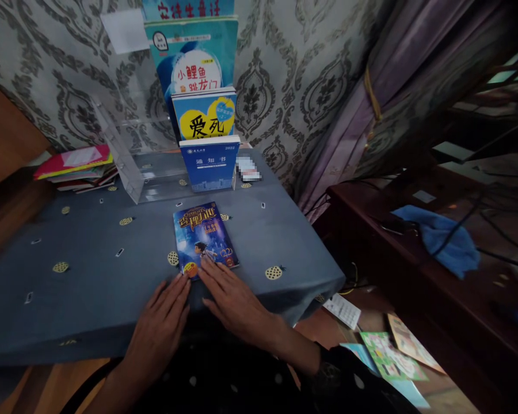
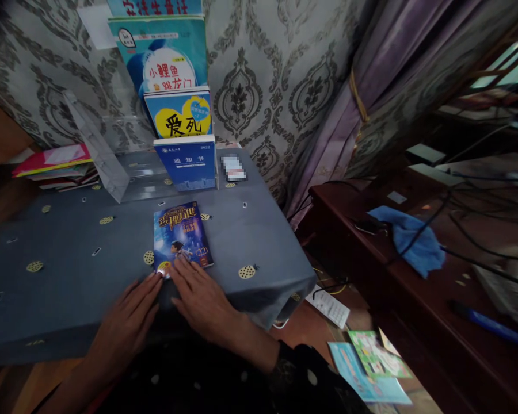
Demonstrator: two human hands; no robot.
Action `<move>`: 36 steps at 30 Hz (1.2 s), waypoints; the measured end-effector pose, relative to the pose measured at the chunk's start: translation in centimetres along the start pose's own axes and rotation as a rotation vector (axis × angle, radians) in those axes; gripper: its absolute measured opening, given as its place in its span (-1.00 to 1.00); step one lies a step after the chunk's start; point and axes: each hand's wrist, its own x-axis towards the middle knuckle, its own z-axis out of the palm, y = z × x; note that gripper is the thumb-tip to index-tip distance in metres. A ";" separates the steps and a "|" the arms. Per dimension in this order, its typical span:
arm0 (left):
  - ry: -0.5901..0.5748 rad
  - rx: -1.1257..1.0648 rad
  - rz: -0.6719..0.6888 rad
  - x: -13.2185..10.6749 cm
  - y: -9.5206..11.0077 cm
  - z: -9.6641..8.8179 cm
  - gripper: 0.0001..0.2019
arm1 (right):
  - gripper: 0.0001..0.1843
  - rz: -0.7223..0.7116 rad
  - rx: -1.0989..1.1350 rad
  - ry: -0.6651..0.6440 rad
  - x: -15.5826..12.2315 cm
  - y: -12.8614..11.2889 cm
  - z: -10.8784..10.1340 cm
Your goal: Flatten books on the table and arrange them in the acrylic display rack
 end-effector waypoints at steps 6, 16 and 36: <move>0.033 -0.048 0.003 0.5 -0.6 0.2 -0.50 | -0.32 0.083 -0.019 0.077 -1.8 2.2 -0.8; 0.107 -0.103 -0.021 3.1 -5.3 4.5 -0.56 | -0.38 0.246 0.142 0.035 0.6 4.9 -1.1; 0.240 -1.663 -1.232 12.3 -8.7 3.5 -0.62 | -0.41 0.326 0.162 0.247 4.1 10.2 1.6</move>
